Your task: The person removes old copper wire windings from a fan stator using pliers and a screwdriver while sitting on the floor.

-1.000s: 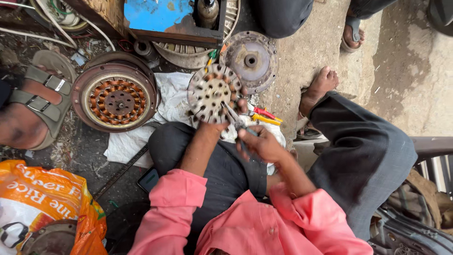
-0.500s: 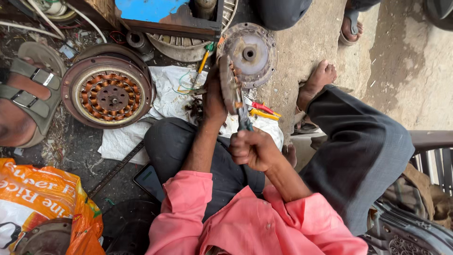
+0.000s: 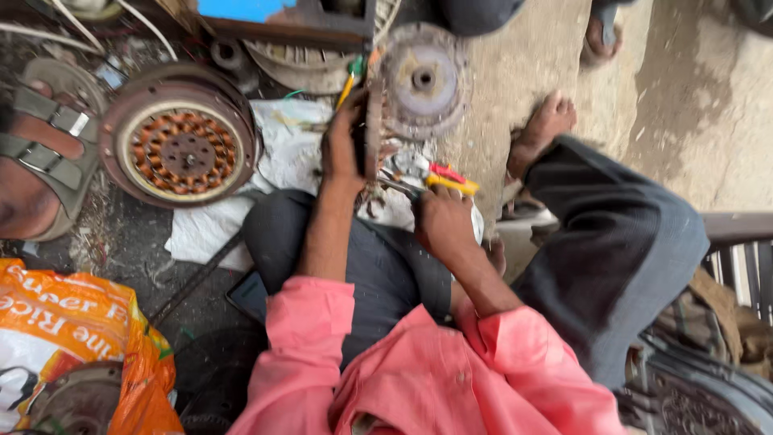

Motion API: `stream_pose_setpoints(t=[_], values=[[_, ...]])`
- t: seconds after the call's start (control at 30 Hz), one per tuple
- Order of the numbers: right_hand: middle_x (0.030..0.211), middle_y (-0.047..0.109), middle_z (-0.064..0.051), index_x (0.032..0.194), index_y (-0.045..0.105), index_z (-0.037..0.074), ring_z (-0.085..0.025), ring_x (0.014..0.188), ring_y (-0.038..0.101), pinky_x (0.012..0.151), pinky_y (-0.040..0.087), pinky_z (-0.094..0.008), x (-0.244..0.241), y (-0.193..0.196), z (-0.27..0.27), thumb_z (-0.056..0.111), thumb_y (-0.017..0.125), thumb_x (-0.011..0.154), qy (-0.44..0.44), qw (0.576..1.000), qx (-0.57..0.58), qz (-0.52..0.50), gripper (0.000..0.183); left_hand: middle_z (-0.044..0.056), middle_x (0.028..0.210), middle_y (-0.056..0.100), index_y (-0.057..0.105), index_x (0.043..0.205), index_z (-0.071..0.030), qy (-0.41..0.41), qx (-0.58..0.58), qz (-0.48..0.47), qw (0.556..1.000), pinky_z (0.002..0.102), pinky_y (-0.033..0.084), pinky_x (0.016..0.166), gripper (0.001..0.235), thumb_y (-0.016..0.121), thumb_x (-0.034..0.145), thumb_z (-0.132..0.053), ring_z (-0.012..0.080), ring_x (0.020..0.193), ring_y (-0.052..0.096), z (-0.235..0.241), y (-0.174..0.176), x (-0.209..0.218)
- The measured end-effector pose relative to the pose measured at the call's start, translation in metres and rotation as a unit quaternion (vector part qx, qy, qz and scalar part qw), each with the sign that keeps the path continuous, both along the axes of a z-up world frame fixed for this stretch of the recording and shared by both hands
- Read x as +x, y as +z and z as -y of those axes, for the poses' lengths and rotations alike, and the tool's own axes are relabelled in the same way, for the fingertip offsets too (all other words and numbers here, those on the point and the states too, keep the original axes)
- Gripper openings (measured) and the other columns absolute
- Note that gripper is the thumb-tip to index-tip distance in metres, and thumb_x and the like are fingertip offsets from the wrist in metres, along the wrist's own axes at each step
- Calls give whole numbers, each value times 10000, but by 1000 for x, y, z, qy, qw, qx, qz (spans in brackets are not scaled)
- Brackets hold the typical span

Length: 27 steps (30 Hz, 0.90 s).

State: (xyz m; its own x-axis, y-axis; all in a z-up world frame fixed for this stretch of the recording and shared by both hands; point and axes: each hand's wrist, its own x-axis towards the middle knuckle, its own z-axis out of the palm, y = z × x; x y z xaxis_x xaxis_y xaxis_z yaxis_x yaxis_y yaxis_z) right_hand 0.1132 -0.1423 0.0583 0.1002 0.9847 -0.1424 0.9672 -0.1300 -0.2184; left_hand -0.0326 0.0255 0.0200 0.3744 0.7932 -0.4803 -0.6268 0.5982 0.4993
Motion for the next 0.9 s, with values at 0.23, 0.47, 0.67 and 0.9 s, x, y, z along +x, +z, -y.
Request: stream_pose_setpoints(t=[0.23, 0.47, 0.67, 0.9], values=[[1001, 668, -170, 922, 712, 64, -377, 957, 650, 880, 457, -581, 20, 60, 3, 277, 638, 912, 24, 997, -68, -4, 225, 106, 917, 704, 669, 1204, -132, -74, -29, -60, 995, 471, 594, 622, 423, 444, 984, -414, 208, 693, 670, 7, -15, 11], [1037, 652, -152, 919, 725, 96, -353, 1020, 636, 925, 428, -601, 9, 69, 8, 239, 644, 894, 40, 992, -119, 27, 166, 217, 1083, 690, 628, 1213, -26, 7, -11, 285, 959, 533, 598, 831, 563, 436, 1050, -529, 319, 844, 695, 4, 2, -12], [1071, 651, -137, 899, 733, 104, -353, 1049, 642, 917, 401, -668, -17, 69, -12, 200, 660, 801, 76, 985, -92, 121, 155, 254, 1199, 658, 622, 1295, -16, 4, -15, 381, 925, 520, 579, 906, 613, 455, 1006, -530, 372, 953, 683, 9, 23, -20], [818, 712, -22, 972, 737, 41, -144, 753, 623, 703, 524, -301, 22, 93, -7, 320, 665, 971, -108, 810, -183, -547, 289, 280, 1311, 608, 583, 1284, 14, 6, 22, 411, 912, 447, 556, 834, 573, 481, 1046, -497, 381, 1057, 643, 9, 15, -8]])
